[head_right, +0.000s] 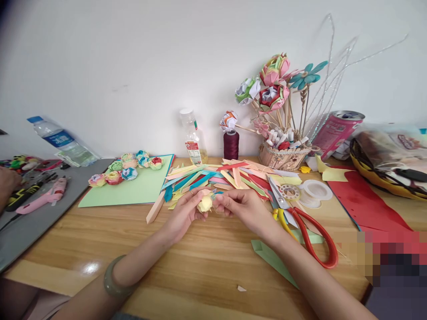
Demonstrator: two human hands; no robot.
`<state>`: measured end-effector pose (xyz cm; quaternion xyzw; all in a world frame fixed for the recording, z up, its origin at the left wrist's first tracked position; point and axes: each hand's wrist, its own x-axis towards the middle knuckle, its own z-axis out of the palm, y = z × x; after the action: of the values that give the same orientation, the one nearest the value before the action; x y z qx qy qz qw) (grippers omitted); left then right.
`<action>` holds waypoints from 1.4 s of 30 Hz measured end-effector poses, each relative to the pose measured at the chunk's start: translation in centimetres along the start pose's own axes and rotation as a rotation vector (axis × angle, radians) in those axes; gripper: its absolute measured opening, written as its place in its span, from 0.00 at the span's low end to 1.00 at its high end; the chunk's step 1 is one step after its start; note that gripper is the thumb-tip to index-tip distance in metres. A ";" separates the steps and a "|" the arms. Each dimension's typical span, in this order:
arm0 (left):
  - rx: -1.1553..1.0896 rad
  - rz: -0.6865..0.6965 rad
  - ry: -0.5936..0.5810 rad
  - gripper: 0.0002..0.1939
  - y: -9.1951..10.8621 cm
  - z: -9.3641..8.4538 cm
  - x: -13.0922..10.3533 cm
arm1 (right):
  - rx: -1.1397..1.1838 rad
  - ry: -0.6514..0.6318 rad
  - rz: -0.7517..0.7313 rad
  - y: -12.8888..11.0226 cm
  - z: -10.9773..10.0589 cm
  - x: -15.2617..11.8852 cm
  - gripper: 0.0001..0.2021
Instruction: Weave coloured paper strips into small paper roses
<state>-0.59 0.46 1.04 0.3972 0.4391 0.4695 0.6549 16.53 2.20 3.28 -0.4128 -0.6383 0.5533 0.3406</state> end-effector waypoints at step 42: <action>-0.155 -0.509 -0.358 0.19 -0.2 0.1 -0.1 | 0.119 -0.098 0.041 -0.3 1.3 0.1 0.15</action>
<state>-0.42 0.27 0.92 0.2997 0.3652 0.2454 0.8466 15.30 1.71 3.33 -0.3773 -0.6115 0.6167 0.3216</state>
